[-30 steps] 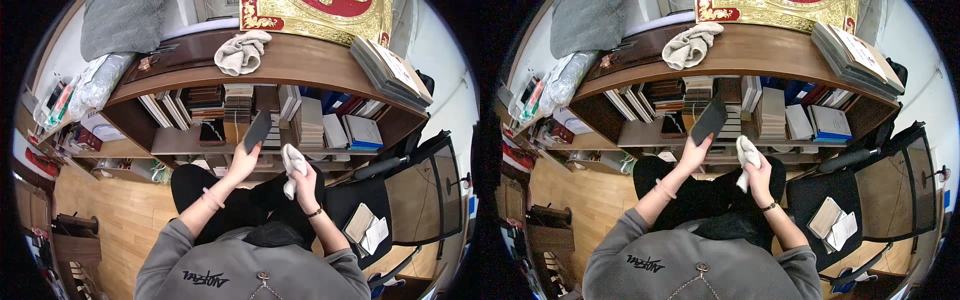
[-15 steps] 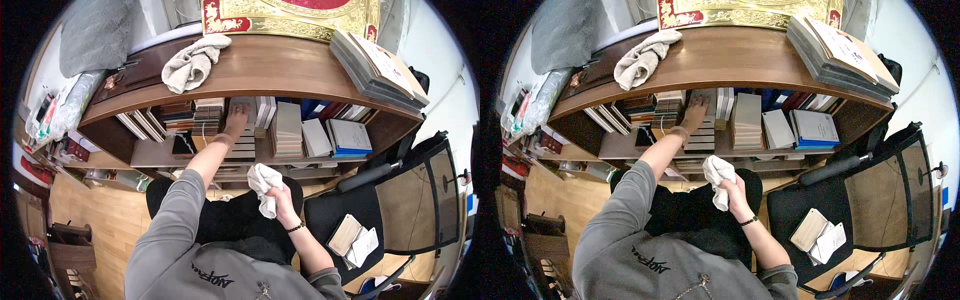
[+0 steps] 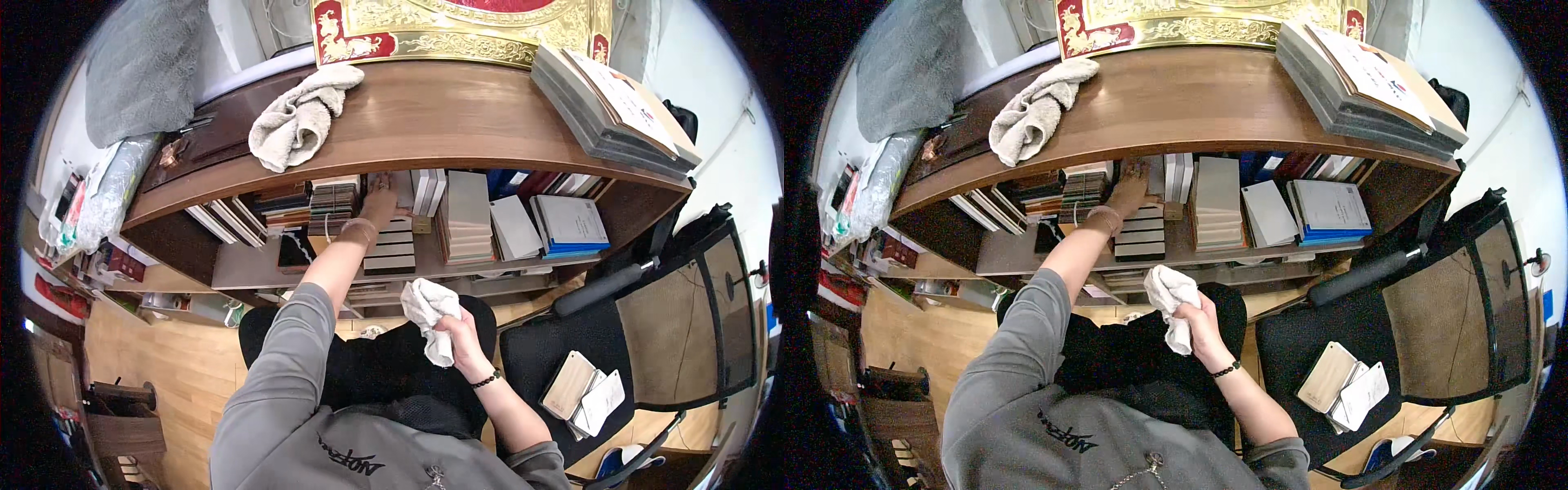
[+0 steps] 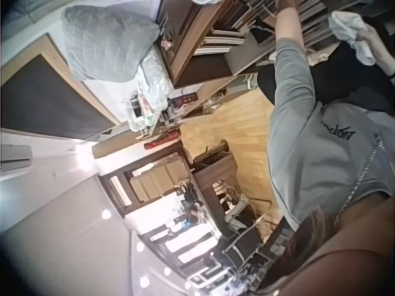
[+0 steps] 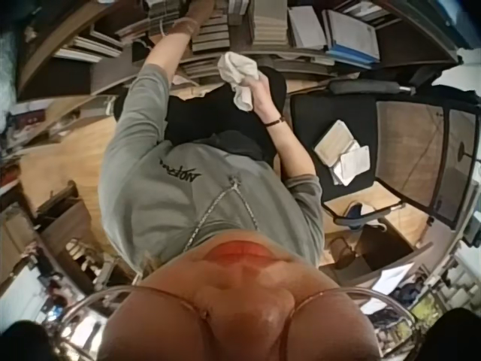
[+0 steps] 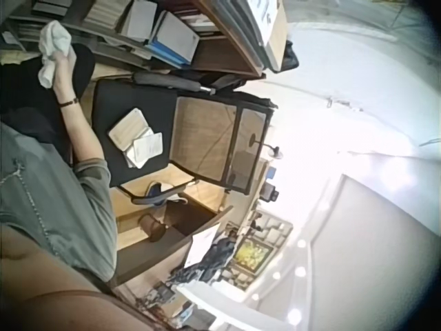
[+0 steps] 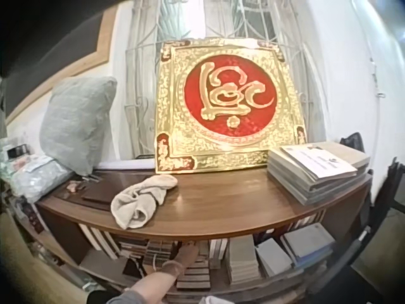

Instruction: The person is cleaning and wiping flat rectangular objects using a white cloth at a workstation.

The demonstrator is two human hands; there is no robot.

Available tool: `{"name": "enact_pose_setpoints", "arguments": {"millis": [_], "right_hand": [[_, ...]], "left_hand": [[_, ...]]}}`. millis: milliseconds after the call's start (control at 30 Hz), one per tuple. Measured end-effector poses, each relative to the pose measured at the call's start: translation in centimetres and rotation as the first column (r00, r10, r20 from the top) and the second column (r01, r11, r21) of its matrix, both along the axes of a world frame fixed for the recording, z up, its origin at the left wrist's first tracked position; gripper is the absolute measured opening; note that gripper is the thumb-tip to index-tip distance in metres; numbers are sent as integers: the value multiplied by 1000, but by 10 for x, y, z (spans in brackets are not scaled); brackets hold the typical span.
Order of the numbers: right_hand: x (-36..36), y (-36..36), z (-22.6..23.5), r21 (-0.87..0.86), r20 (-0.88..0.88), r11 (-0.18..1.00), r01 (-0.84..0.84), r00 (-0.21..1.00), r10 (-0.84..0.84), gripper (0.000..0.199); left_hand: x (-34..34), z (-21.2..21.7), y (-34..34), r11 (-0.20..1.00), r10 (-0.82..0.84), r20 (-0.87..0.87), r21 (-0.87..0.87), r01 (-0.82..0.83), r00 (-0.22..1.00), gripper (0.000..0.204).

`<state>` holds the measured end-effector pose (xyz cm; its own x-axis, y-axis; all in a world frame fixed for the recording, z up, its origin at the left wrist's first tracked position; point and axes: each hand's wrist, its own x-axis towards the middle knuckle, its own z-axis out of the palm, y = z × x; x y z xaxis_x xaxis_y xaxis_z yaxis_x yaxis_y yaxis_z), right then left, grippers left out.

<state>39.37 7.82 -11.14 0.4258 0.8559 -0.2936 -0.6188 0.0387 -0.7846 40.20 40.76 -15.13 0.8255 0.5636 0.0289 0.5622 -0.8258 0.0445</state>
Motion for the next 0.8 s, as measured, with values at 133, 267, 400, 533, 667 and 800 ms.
{"name": "enact_pose_setpoints", "arguments": {"millis": [133,267,400,533,667,800], "right_hand": [[1,-1,0,7,-5,1000,-12,1000,12,41],[-1,2,-2,7,-22,1000,-25,999,25,42],[0,2,-5,-14,5,1000,-20,1000,20,43],[2,3,-2,-36,-7,999,3,1000,-3,44],[4,2,-13,-15,41,1000,-11,999,12,43],[9,5,-5,13,-65,1000,-20,998,21,43]], "left_hand": [[-1,1,24,995,-74,21,-59,75,997,95],[0,-10,38,991,-124,61,-34,126,990,103],[5,-6,39,995,-95,-2,-15,95,995,103],[7,4,32,997,-53,-65,-61,49,996,100],[5,9,17,996,32,-74,-76,-38,997,96],[-16,13,-1,998,43,130,-57,-36,991,89]]}}
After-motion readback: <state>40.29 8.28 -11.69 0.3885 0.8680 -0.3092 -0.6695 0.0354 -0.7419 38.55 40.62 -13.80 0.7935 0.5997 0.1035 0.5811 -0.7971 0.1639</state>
